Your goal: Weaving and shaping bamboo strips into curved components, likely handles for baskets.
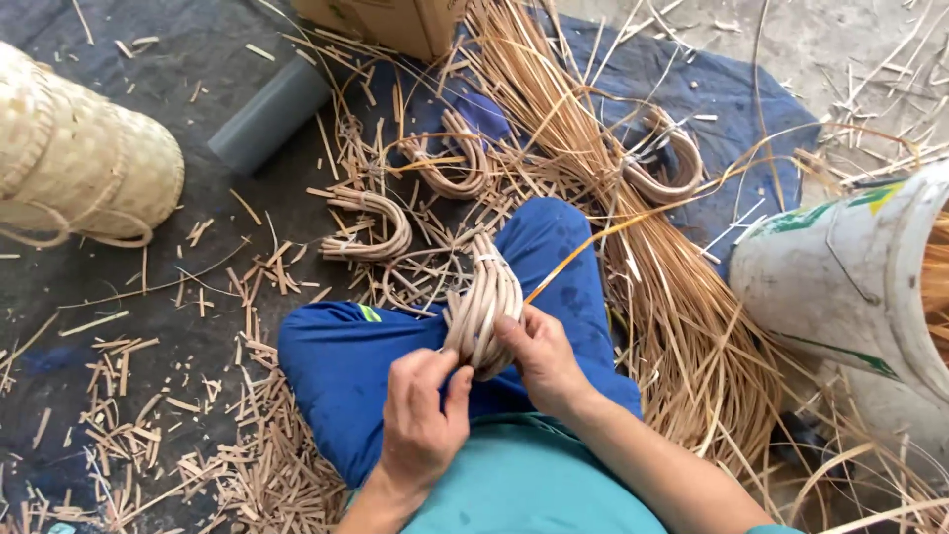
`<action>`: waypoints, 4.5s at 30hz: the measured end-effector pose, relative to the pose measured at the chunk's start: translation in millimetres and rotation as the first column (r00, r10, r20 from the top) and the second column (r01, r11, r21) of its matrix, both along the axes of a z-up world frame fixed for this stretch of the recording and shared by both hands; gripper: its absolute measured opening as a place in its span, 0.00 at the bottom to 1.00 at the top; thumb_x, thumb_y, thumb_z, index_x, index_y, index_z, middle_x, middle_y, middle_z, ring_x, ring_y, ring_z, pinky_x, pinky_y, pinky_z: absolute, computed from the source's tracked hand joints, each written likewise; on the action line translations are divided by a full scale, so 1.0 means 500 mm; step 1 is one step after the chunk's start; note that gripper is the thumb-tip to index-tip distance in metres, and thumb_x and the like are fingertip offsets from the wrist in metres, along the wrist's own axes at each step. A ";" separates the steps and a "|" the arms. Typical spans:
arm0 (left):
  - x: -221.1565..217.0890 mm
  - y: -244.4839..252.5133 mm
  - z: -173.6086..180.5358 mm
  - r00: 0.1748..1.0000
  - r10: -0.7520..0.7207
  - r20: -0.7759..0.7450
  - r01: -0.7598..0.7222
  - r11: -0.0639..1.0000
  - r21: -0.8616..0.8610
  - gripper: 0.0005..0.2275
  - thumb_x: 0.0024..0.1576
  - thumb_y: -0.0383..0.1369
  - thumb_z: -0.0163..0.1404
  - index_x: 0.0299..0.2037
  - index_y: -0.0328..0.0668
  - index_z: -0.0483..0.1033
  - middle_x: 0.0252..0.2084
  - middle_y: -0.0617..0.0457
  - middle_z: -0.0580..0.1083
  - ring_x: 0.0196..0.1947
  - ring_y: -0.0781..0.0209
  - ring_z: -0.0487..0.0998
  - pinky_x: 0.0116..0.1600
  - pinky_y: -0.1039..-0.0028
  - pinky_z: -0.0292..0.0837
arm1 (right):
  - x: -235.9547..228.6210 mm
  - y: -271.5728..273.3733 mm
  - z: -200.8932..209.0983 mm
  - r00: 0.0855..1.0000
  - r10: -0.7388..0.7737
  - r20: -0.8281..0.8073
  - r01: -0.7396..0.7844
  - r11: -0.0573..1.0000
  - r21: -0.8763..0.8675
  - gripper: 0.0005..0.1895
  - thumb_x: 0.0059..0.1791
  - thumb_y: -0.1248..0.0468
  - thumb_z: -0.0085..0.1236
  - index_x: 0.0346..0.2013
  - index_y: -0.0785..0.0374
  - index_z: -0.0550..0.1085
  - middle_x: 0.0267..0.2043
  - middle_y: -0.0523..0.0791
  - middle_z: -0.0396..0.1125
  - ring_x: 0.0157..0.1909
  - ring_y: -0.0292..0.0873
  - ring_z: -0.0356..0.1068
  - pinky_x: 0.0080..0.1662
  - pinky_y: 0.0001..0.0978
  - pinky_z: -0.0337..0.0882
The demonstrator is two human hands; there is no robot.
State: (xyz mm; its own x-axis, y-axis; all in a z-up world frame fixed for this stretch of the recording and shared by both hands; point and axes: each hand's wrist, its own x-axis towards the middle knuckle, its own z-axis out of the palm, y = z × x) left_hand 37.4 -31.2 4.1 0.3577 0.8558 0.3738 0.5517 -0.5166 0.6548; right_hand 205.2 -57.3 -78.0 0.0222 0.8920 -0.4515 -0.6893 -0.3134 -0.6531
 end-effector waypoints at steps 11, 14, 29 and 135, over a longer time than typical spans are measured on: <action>-0.018 -0.018 -0.020 0.996 0.059 -0.065 -0.061 0.998 -0.034 0.11 0.55 0.24 0.59 0.44 0.33 0.71 0.39 0.44 0.74 0.39 0.45 0.78 0.46 0.63 0.75 | -0.046 0.034 0.034 0.985 0.058 0.162 -0.070 0.995 0.069 0.25 0.48 0.57 0.64 0.55 0.67 0.70 0.46 0.44 0.73 0.46 0.35 0.72 0.49 0.30 0.73; -0.026 -0.034 -0.053 0.997 0.066 0.032 -0.057 0.975 -0.216 0.11 0.55 0.21 0.56 0.45 0.32 0.71 0.39 0.44 0.75 0.38 0.45 0.78 0.45 0.63 0.75 | -0.060 0.036 0.008 0.974 0.035 0.222 -0.043 0.999 0.030 0.23 0.50 0.59 0.63 0.55 0.68 0.70 0.45 0.44 0.73 0.45 0.36 0.71 0.47 0.31 0.72; -0.027 -0.029 -0.018 0.963 0.264 0.046 -0.254 0.954 -0.162 0.23 0.49 0.28 0.63 0.53 0.28 0.69 0.49 0.39 0.71 0.47 0.43 0.76 0.51 0.63 0.74 | -0.071 0.034 0.008 0.963 0.188 0.196 -0.219 0.963 0.155 0.20 0.56 0.56 0.54 0.57 0.68 0.68 0.48 0.45 0.71 0.48 0.37 0.70 0.52 0.31 0.71; -0.065 -0.037 -0.032 0.897 -0.338 0.286 0.417 0.861 -0.290 0.05 0.53 0.28 0.60 0.36 0.44 0.78 0.36 0.55 0.77 0.35 0.56 0.74 0.42 0.65 0.61 | 0.096 -0.020 0.262 -0.244 -0.243 0.939 -0.793 0.607 -0.049 0.17 0.42 0.65 0.63 0.45 0.54 0.78 0.41 0.47 0.72 0.42 0.50 0.73 0.43 0.44 0.72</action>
State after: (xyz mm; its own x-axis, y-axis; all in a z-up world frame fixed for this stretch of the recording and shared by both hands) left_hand 4.8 -49.7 -11.8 0.6221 0.7580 0.1960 0.1818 -0.3833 0.9056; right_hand 253.2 -67.2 52.9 -0.4611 0.8776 0.1311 0.7813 0.4716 -0.4088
